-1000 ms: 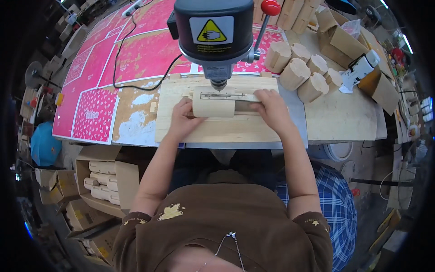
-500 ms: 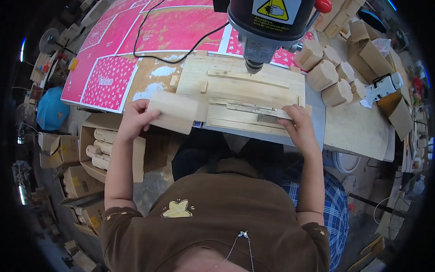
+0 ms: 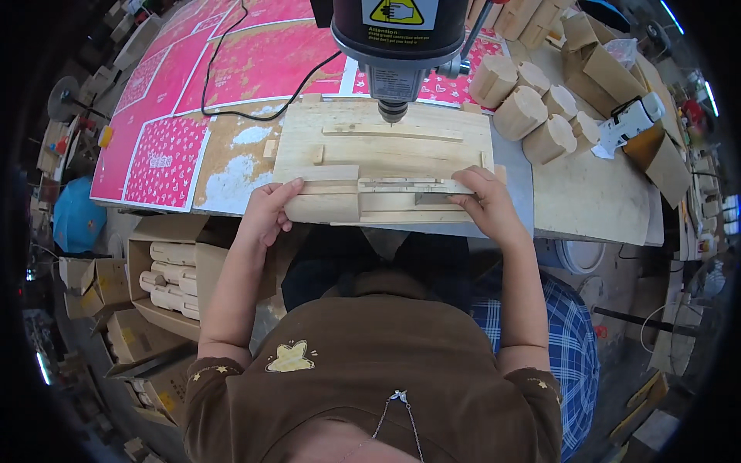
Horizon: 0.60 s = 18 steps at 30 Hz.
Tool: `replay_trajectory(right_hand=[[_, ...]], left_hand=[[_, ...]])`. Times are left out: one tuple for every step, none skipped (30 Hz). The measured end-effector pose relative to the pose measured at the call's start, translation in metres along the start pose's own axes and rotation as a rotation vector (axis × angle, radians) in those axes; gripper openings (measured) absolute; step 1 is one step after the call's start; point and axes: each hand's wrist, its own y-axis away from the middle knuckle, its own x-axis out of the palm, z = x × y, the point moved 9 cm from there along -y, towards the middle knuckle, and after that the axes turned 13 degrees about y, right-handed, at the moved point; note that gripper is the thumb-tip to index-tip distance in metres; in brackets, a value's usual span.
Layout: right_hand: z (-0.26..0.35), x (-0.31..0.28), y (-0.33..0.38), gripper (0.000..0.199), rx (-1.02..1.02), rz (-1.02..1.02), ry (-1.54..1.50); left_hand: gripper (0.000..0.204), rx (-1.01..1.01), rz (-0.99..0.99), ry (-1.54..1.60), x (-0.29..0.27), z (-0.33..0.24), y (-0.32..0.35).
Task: Using a drill press to make holes in wood blocks and sorting the blocks.
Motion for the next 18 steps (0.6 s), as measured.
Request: replay_trajectory(right_hand=[[0.002,-0.001,0.001,0.024,-0.027,-0.005,0.003],[0.004,-0.002,0.003,0.024,-0.055,-0.01,0.006],[0.003,-0.001,0.004,0.024,-0.052,-0.011,0.008],[0.001,0.001,0.005,0.024,-0.038,-0.001,0.009],[0.0,0.002,0.005,0.025,-0.022,0.008,0.01],[0.003,0.003,0.004,0.025,-0.023,0.008,0.009],[0.007,0.004,0.003,0.025,-0.03,0.004,0.016],[0.01,0.005,0.002,0.025,-0.036,0.0,0.023],[0.014,0.008,-0.001,0.025,-0.04,0.001,0.022],[0.016,0.009,-0.004,0.026,-0.045,-0.02,0.065],[0.017,0.009,-0.007,0.026,-0.05,-0.04,0.109],[0.015,0.009,-0.008,0.026,-0.052,-0.04,0.11],[0.01,0.005,-0.009,0.027,-0.036,-0.094,0.117],[0.006,0.001,-0.01,0.028,-0.022,-0.147,0.123],[0.001,0.002,-0.013,0.028,-0.028,-0.144,0.122],[-0.005,-0.003,-0.017,0.029,-0.033,-0.207,0.173],[-0.009,-0.007,-0.022,0.03,-0.039,-0.27,0.224],[-0.014,-0.007,-0.029,0.03,-0.039,-0.271,0.227]], left_hand=[[0.032,-0.033,0.0,-0.012,0.001,0.0,0.0],[0.032,-0.033,0.004,-0.013,0.004,-0.001,0.0],[0.033,-0.026,-0.027,-0.067,0.003,-0.002,0.002],[0.033,-0.02,-0.058,-0.121,0.003,-0.002,0.003],[0.033,-0.021,-0.054,-0.121,0.005,0.001,0.001],[0.034,-0.033,-0.011,-0.113,0.008,0.007,-0.002],[0.034,-0.045,0.032,-0.105,0.012,0.014,-0.004],[0.034,-0.045,0.032,-0.106,0.018,0.022,-0.006],[0.035,-0.039,0.078,-0.05,0.033,0.033,-0.006],[0.035,-0.034,0.129,0.005,0.046,0.038,-0.007],[0.035,-0.032,0.129,0.005,0.051,0.038,-0.007],[0.035,-0.001,0.148,0.021,0.058,0.033,-0.007],[0.035,0.031,0.166,0.037,0.062,0.028,-0.007],[0.038,0.067,0.22,0.081,0.065,0.028,-0.015],[0.038,0.07,0.214,0.084,0.064,0.03,-0.02],[0.041,0.199,0.221,-0.008,0.066,0.022,-0.023],[0.045,0.328,0.226,-0.102,0.068,0.015,-0.025],[0.045,0.329,0.228,-0.1,0.069,0.019,-0.034]])
